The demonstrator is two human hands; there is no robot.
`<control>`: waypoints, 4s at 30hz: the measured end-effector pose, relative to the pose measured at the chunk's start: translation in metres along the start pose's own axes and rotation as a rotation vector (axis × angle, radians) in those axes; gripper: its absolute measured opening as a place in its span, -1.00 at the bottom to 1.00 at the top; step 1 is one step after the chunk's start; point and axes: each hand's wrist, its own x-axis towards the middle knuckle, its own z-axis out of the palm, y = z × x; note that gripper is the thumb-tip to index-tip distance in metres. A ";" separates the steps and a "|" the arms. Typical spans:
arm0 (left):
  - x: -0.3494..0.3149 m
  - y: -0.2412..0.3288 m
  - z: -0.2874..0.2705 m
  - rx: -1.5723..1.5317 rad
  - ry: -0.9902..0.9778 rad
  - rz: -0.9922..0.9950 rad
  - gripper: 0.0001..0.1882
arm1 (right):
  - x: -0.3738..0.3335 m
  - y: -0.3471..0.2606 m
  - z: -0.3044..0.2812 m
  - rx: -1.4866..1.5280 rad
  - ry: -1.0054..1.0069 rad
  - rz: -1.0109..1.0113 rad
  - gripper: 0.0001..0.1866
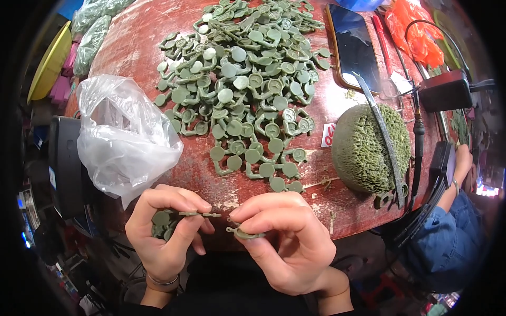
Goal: Assembling and fusing small green plastic or wax leaf-shaped components using a heated tool and a scraper.
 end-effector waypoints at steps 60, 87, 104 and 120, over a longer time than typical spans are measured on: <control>-0.007 0.003 -0.003 -1.134 -0.219 -0.662 -0.64 | -0.004 0.000 0.004 -0.057 0.010 -0.072 -0.76; -0.008 0.004 0.002 -0.083 -0.143 0.018 -0.70 | -0.005 -0.003 0.004 0.983 -0.007 0.817 -0.72; -0.008 -0.002 0.002 -0.146 -0.145 -0.049 -0.81 | -0.002 -0.018 0.015 0.873 0.009 0.963 -0.80; -0.005 -0.006 0.003 -0.267 -0.184 -0.145 -0.93 | -0.010 -0.014 0.006 0.846 -0.077 0.810 -0.74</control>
